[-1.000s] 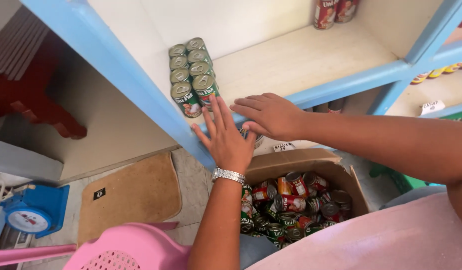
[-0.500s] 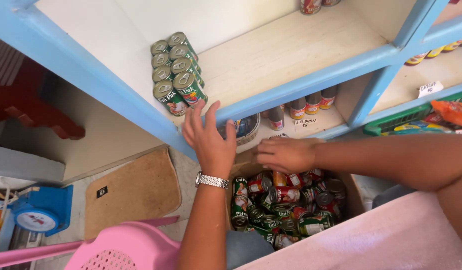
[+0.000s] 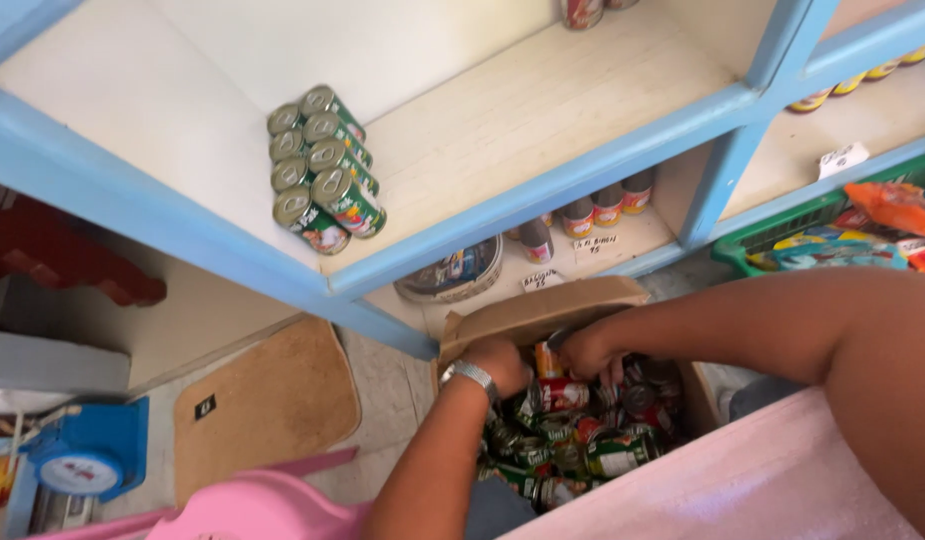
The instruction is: Taking canned goods from a cardboard box and placing them neatly on a store shelf.
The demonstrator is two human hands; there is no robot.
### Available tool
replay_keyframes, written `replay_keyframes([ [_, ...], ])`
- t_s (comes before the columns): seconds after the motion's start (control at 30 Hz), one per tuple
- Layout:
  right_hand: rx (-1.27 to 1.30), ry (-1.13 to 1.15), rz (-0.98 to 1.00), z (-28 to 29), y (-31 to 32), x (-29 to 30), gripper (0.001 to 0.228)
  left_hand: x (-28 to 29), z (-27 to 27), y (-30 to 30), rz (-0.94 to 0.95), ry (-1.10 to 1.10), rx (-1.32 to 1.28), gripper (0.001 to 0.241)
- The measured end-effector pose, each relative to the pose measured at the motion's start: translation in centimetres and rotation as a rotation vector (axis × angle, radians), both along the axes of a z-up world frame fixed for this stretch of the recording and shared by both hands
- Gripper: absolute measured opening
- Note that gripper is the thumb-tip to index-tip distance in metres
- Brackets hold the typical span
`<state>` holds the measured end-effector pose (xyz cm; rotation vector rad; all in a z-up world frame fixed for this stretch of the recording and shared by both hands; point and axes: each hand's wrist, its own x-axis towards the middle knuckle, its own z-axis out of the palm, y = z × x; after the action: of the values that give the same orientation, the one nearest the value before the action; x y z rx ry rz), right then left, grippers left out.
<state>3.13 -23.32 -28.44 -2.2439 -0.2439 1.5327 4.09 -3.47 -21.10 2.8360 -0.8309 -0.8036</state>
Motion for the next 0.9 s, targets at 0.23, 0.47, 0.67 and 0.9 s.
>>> replay_keyframes([
  [0.23,0.13,0.291,-0.214,-6.0,0.0,0.6,0.051,0.2,-9.6,-1.4,-0.221,0.27,0.347,0.048],
  [0.47,0.105,0.235,-0.215,-6.1,0.1,0.5,0.055,-0.7,-6.5,-1.8,-0.203,0.349,0.333,0.055],
  [0.67,0.091,0.362,-0.32,-3.0,0.2,0.1,0.06,-0.4,-5.5,-1.8,-0.193,0.37,0.341,0.056],
  [0.9,0.189,0.347,-0.449,-7.6,0.3,0.4,0.048,-0.4,-4.0,-1.7,-0.106,0.402,0.322,0.052],
])
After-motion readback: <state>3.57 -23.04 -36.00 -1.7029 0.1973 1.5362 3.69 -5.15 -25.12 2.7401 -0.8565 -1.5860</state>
